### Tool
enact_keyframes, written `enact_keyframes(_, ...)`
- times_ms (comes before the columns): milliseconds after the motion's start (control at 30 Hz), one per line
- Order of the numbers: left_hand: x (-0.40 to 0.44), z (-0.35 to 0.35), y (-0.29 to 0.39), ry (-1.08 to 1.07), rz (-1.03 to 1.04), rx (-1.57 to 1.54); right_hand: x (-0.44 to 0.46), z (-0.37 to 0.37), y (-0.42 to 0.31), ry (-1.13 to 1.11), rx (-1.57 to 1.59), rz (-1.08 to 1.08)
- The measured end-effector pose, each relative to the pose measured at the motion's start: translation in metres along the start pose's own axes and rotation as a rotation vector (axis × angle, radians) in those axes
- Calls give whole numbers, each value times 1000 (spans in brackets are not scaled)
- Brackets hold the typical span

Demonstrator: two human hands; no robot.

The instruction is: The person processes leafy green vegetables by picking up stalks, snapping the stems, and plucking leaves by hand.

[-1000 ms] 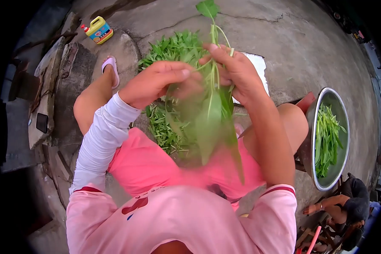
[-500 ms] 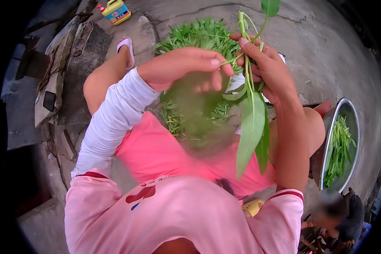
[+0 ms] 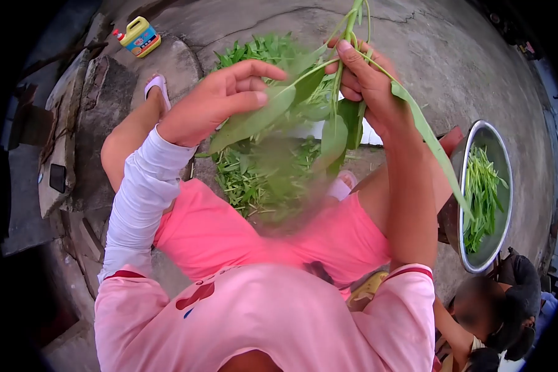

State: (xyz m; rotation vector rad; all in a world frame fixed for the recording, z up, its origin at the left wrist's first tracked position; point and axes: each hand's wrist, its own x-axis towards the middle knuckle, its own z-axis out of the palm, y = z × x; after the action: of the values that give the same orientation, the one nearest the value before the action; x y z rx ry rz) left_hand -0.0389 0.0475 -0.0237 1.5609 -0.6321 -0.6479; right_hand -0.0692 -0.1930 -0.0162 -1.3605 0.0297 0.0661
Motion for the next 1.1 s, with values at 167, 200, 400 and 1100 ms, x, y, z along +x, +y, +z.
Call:
enact_keyframes(167, 4, 11, -6, 505, 416, 689, 4, -4, 10, 42, 179, 134)
enact_keyframes(200, 5, 13, -5, 491, 512, 730, 5, -2, 12, 64, 195, 147)
enact_keyframes(400, 1, 43, 0, 162, 756, 741, 9, 3, 21, 36, 218, 150)
enact_keyframes(1100, 3, 23, 9, 311, 99, -335, -7, 23, 14, -141, -31, 284)
